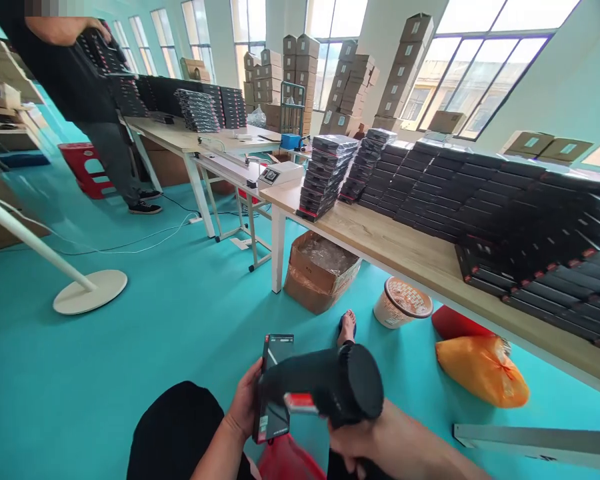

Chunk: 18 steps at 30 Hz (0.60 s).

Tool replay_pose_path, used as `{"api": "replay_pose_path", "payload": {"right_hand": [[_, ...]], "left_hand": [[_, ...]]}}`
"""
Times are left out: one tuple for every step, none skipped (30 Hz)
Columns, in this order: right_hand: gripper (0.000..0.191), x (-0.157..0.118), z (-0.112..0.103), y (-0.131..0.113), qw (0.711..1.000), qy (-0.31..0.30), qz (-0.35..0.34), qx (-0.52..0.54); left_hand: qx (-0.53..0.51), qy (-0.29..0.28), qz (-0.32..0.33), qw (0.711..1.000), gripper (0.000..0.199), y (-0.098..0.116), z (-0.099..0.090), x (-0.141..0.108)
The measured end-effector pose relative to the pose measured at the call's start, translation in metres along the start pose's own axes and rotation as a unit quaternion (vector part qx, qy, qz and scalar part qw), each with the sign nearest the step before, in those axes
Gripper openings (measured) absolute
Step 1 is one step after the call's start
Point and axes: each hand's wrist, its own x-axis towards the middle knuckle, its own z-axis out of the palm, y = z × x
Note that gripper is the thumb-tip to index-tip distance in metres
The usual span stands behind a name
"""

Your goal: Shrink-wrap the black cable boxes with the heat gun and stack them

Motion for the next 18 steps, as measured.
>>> {"api": "replay_pose_path", "payload": {"right_hand": [[0.007, 0.003, 0.001, -0.003, 1.0, -0.022, -0.003, 0.009], [0.007, 0.007, 0.0, -0.007, 0.999, -0.018, -0.015, 0.029], [0.013, 0.01, -0.002, -0.01, 0.998, 0.014, -0.034, 0.053], [0.02, 0.014, -0.006, -0.012, 0.994, 0.065, -0.053, 0.076], [0.026, 0.018, -0.011, -0.015, 0.987, 0.115, -0.061, 0.092], [0.028, 0.02, -0.016, -0.017, 0.982, 0.145, -0.058, 0.102], [0.029, 0.022, -0.022, -0.018, 0.982, 0.146, -0.047, 0.107], [0.03, 0.023, -0.026, -0.02, 0.985, 0.128, -0.033, 0.109], [0.03, 0.023, -0.029, -0.023, 0.989, 0.1, -0.02, 0.111], [0.03, 0.022, -0.03, -0.025, 0.991, 0.075, -0.011, 0.113], [0.031, 0.022, -0.03, -0.028, 0.991, 0.063, -0.009, 0.117], [0.031, 0.021, -0.028, -0.032, 0.99, 0.066, -0.011, 0.122], [0.03, 0.021, -0.025, -0.035, 0.989, 0.078, -0.017, 0.125], [0.029, 0.021, -0.023, -0.038, 0.988, 0.089, -0.028, 0.121], [0.025, 0.02, -0.021, -0.041, 0.989, 0.09, -0.039, 0.106], [0.018, 0.019, -0.019, -0.042, 0.993, 0.072, -0.047, 0.075], [0.01, 0.017, -0.019, -0.042, 0.998, 0.031, -0.046, 0.033], [0.002, 0.015, -0.018, -0.042, 0.999, -0.025, -0.038, -0.012]], "left_hand": [[-0.004, 0.001, 0.012, 1.0, 0.023, -0.001, -0.001, 0.001], [-0.004, -0.001, 0.019, 1.0, 0.023, -0.001, -0.003, 0.002], [-0.001, -0.005, 0.016, 1.0, 0.026, -0.001, -0.004, 0.003], [0.004, -0.012, 0.006, 1.0, 0.031, -0.001, -0.005, 0.004], [0.009, -0.019, -0.009, 1.0, 0.036, 0.0, -0.006, 0.004], [0.011, -0.026, -0.023, 0.999, 0.04, 0.001, -0.007, 0.004], [0.011, -0.033, -0.028, 0.999, 0.042, 0.002, -0.007, 0.004], [0.009, -0.035, -0.025, 0.999, 0.042, 0.002, -0.007, 0.004], [0.009, -0.035, -0.022, 0.999, 0.042, 0.003, -0.006, 0.004], [0.01, -0.032, -0.02, 0.999, 0.041, 0.003, -0.005, 0.004], [0.011, -0.028, -0.021, 0.999, 0.04, 0.004, -0.004, 0.004], [0.013, -0.024, -0.024, 0.999, 0.038, 0.004, -0.002, 0.005], [0.013, -0.02, -0.027, 0.999, 0.037, 0.004, -0.001, 0.007], [0.012, -0.016, -0.027, 0.999, 0.035, 0.004, 0.001, 0.008], [0.008, -0.012, -0.026, 1.0, 0.034, 0.004, 0.002, 0.009], [0.003, -0.008, -0.024, 1.0, 0.032, 0.004, 0.003, 0.009], [-0.003, -0.007, -0.023, 1.0, 0.031, 0.005, 0.004, 0.01], [-0.012, -0.008, -0.023, 1.0, 0.029, 0.005, 0.004, 0.01]]}}
